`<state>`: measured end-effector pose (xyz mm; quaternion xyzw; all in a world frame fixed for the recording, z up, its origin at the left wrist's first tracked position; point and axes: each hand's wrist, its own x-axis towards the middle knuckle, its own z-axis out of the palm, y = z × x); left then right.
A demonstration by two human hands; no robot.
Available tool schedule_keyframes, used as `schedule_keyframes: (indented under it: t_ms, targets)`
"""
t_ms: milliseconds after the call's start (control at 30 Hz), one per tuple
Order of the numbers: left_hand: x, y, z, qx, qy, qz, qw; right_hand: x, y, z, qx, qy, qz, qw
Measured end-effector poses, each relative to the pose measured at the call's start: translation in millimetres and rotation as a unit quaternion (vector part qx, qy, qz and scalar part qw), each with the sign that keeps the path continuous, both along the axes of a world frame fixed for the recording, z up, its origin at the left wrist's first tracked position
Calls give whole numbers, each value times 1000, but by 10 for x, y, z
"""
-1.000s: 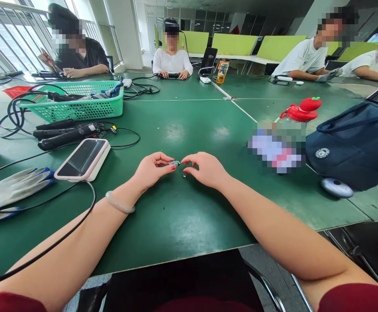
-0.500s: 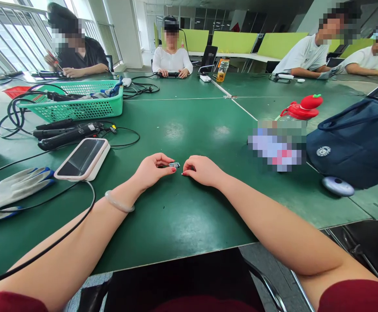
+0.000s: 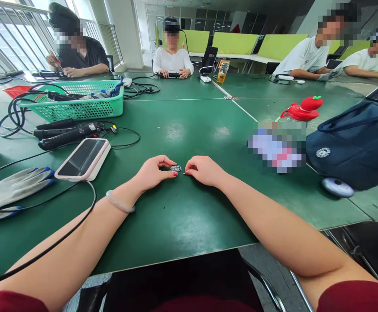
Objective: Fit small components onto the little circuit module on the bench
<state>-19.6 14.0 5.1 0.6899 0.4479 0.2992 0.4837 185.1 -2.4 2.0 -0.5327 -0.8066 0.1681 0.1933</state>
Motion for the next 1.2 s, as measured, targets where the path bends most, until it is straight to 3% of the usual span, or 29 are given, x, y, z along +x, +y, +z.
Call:
schedule_keyframes:
  t_ms: [233, 567, 767, 1200]
  targets:
    - [9, -7, 11, -3, 6, -4, 1000, -19, 41, -44, -34, 37, -51, 997]
    - [11, -8, 14, -3, -6, -7, 1000, -38, 160, -80, -24, 49, -98, 994]
    - [6, -4, 11, 0, 7, -8, 1000, 26, 114, -55, -5, 17, -49, 999]
    - [-4, 10, -18, 21, 25, -12, 999, -46, 30, -91, 72, -96, -52, 991]
